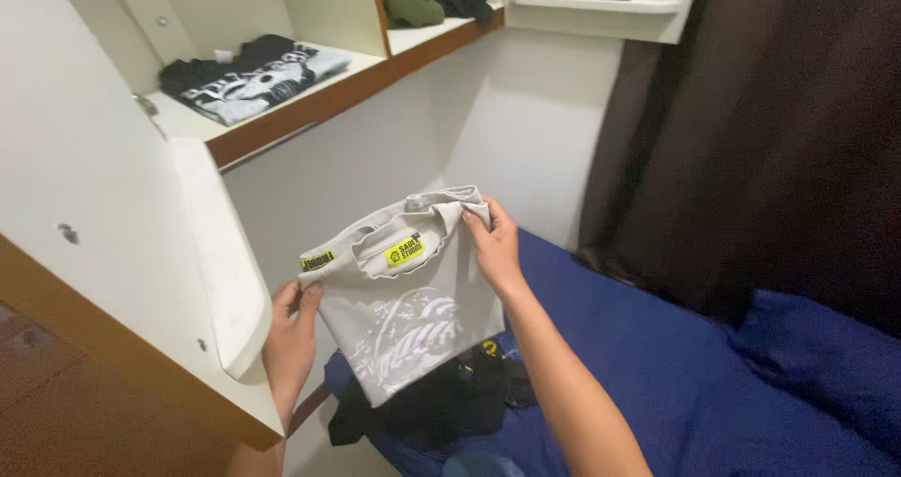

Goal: The person folds a shirt on a table and places it inside an open cabinet.

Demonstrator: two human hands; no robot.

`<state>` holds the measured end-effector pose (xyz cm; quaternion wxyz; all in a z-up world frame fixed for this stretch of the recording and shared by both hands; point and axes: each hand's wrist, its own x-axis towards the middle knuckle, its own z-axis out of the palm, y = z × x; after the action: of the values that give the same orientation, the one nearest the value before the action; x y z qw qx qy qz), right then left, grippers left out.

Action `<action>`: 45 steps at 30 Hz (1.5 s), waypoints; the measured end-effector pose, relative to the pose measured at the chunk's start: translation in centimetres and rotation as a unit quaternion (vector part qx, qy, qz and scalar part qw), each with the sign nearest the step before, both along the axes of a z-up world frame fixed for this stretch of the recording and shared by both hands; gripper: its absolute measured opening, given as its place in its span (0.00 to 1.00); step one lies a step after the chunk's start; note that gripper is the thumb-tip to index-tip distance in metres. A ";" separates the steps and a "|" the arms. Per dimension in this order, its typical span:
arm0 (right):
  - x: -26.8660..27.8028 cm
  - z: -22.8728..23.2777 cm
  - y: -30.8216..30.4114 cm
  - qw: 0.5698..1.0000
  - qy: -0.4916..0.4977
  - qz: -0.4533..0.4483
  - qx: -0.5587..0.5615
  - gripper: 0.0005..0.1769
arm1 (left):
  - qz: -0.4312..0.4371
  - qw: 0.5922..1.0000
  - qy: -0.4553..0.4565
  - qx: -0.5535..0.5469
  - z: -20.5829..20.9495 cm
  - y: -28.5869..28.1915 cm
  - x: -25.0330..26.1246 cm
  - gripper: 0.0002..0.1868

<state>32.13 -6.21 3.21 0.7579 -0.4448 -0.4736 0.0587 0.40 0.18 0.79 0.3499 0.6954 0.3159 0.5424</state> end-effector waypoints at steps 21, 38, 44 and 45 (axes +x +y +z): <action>7.3 13.7 23.0 0.976 -0.193 0.104 0.008 0.17 | 0.151 0.972 -0.146 0.105 5.9 13.7 9.8 0.14; 13.5 25.2 40.4 0.953 -0.177 0.241 -0.058 0.19 | 0.335 0.928 0.009 0.159 21.4 27.4 13.7 0.10; 12.4 28.6 44.9 0.935 -0.113 0.327 -0.081 0.19 | 0.389 0.909 0.013 0.150 25.0 33.2 13.3 0.10; 11.9 28.9 45.8 0.944 -0.134 0.281 -0.109 0.19 | 0.401 0.897 0.010 0.187 25.0 34.1 13.1 0.10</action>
<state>44.05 39.62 32.06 0.5873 -0.3771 -0.6670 0.2608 13.51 34.28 25.79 -0.0365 0.5679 0.4640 0.6789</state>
